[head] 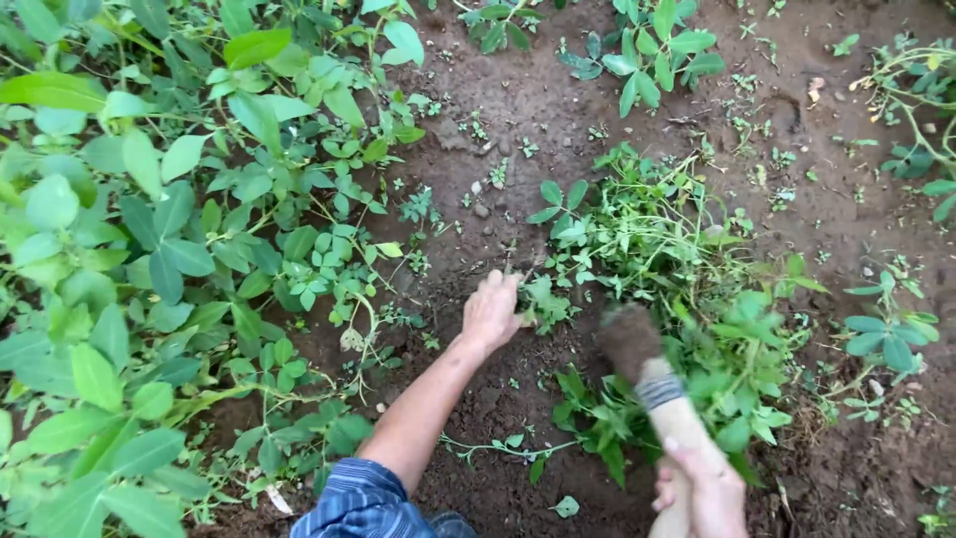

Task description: Using a hand trowel to remove weeds or plants from a garden bed.

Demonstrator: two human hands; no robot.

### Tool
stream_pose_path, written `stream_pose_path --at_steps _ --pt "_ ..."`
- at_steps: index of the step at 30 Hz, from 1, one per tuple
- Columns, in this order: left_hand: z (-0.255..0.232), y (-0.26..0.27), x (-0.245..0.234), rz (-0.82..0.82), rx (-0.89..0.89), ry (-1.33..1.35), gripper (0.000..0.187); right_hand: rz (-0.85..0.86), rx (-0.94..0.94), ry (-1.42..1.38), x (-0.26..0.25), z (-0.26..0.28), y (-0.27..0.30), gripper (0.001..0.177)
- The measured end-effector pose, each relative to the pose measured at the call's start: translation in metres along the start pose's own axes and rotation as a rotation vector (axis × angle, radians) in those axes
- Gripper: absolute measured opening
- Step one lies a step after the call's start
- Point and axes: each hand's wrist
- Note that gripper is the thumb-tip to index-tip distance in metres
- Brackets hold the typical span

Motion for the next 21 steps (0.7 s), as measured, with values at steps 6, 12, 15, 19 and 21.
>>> stream_pose_path --at_steps 6,12,15,19,21 --pt "-0.024 0.01 0.023 -0.051 0.193 -0.06 0.092 0.465 0.606 -0.338 0.065 -0.007 0.015 0.036" --pt "0.018 -0.044 0.09 -0.167 0.373 -0.132 0.051 0.397 0.535 -0.234 0.089 0.006 0.011 0.028" --pt "0.061 -0.074 0.11 -0.228 0.328 -0.011 0.035 0.293 0.295 0.047 0.081 -0.006 0.016 0.03" --pt "0.071 -0.068 0.083 -0.272 0.164 0.278 0.034 0.148 -0.58 0.614 0.066 0.007 0.025 0.058" --pt "0.054 -0.049 0.046 -0.215 0.011 0.423 0.033 0.195 -0.425 0.537 0.056 0.007 0.023 0.058"
Point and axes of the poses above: each hand's wrist, its own y-axis away from the middle knuckle, its own x-axis out of the palm, z = x × y, and after that the axes turned 11 degrees about y, right-handed
